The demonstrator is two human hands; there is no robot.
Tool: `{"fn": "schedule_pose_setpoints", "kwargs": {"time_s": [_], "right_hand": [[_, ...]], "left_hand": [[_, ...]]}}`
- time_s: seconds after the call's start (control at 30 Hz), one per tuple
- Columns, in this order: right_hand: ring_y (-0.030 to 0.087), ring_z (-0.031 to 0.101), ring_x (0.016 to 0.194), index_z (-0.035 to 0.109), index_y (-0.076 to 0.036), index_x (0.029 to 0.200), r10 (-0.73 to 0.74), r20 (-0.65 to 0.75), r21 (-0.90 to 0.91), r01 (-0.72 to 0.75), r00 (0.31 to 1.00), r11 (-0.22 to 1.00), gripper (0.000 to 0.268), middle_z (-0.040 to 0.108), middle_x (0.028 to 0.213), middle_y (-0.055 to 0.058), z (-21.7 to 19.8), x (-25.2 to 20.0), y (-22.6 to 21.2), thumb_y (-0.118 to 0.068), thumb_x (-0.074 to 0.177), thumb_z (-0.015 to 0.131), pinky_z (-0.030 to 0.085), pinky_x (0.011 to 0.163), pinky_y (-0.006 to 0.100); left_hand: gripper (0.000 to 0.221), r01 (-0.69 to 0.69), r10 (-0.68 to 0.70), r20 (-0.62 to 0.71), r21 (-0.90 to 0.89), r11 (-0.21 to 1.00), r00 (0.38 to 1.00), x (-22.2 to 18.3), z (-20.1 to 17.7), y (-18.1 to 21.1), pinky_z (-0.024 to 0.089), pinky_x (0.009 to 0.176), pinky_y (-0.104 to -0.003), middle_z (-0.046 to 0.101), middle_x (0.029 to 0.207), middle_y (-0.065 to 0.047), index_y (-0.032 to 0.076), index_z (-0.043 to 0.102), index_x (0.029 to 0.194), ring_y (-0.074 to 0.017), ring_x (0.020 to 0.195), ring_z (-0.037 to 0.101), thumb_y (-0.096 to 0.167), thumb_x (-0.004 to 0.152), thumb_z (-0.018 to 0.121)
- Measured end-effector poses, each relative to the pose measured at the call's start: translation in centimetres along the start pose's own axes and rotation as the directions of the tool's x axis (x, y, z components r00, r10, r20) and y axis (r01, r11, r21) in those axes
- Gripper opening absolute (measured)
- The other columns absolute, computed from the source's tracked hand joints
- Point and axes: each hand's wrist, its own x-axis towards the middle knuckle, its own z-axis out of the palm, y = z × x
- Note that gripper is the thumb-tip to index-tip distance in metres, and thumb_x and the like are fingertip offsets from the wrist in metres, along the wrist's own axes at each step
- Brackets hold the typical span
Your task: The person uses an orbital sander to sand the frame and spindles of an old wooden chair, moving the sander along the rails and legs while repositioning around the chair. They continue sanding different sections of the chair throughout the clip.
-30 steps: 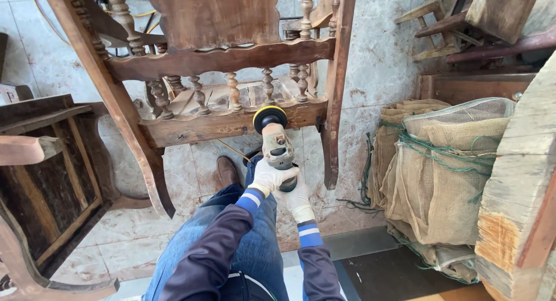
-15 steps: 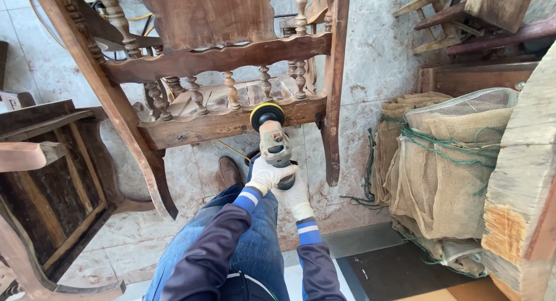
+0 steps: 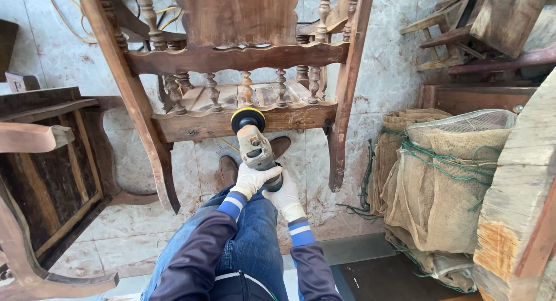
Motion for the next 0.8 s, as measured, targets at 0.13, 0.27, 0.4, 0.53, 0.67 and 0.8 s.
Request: {"fn": "schedule_pose_setpoints", "kwargs": {"time_s": [0.13, 0.27, 0.4, 0.53, 0.67, 0.8], "right_hand": [[0.022, 0.072, 0.103, 0.060, -0.013, 0.124, -0.053, -0.033, 0.012, 0.053, 0.998, 0.999, 0.073, 0.075, 0.112, 0.008, 0.5, 0.7, 1.2, -0.018, 0.058, 0.092, 0.057, 0.090, 0.035], [0.021, 0.070, 0.108, 0.057, -0.014, 0.128, -0.018, -0.023, 0.249, 0.023, 1.000, 0.968, 0.076, 0.071, 0.120, 0.007, 2.7, 2.2, 7.3, -0.017, 0.060, 0.092, 0.057, 0.093, 0.036], [0.019, 0.065, 0.112, 0.052, -0.015, 0.131, 0.077, 0.096, 0.612, -0.120, 0.992, 0.782, 0.075, 0.065, 0.128, 0.007, 3.7, 3.2, 11.3, -0.013, 0.064, 0.088, 0.058, 0.094, 0.038], [0.016, 0.065, 0.110, 0.053, -0.016, 0.128, 0.096, 0.113, 0.579, -0.145, 0.989, 0.802, 0.070, 0.066, 0.125, 0.006, 4.1, 2.8, 9.9, -0.014, 0.066, 0.086, 0.057, 0.092, 0.035], [0.016, 0.067, 0.104, 0.057, -0.012, 0.122, 0.034, 0.008, 0.250, -0.035, 0.999, 0.968, 0.067, 0.070, 0.116, 0.006, 4.8, 1.2, 6.0, -0.014, 0.064, 0.090, 0.058, 0.089, 0.033], [0.016, 0.068, 0.102, 0.057, -0.010, 0.123, -0.072, -0.037, 0.215, 0.078, 0.997, 0.973, 0.069, 0.071, 0.113, 0.006, 4.8, 0.5, 4.9, -0.013, 0.062, 0.090, 0.057, 0.088, 0.032]], "left_hand": [[0.065, 0.039, -0.042, 0.034, 0.093, 0.995, 0.999, 0.2, 0.3, 1.4, 0.057, 0.093, -0.031, 0.078, 0.115, -0.006, 0.004, 0.072, 0.117, -0.0168, 0.106, 0.073, 0.035, 0.064, 0.093], [0.063, -0.049, 0.043, 0.039, 0.167, 0.985, 0.998, 0.1, 1.3, 2.1, 0.057, 0.091, -0.032, 0.077, 0.110, -0.006, 0.005, 0.073, 0.113, -0.0193, 0.103, 0.073, 0.038, 0.062, 0.091], [0.055, -0.105, 0.056, 0.147, 0.346, 0.932, 0.988, 0.1, 2.3, 1.2, 0.057, 0.091, -0.032, 0.079, 0.106, -0.006, 0.009, 0.078, 0.108, -0.0209, 0.100, 0.074, 0.044, 0.067, 0.086], [0.055, -0.076, 0.050, 0.111, 0.240, 0.968, 0.993, -0.5, 1.3, 0.5, 0.058, 0.088, -0.032, 0.080, 0.105, -0.006, 0.008, 0.076, 0.107, -0.0206, 0.099, 0.075, 0.041, 0.065, 0.086], [0.060, -0.048, 0.040, 0.053, 0.172, 0.984, 0.998, -1.0, -1.1, 1.1, 0.058, 0.087, -0.033, 0.079, 0.106, -0.006, 0.007, 0.074, 0.110, -0.0202, 0.098, 0.075, 0.042, 0.063, 0.088], [0.061, 0.038, -0.043, 0.026, 0.185, 0.982, 0.999, -0.8, -1.7, 1.4, 0.060, 0.087, -0.032, 0.079, 0.106, -0.007, 0.007, 0.075, 0.110, -0.0198, 0.098, 0.076, 0.042, 0.061, 0.090]]}}
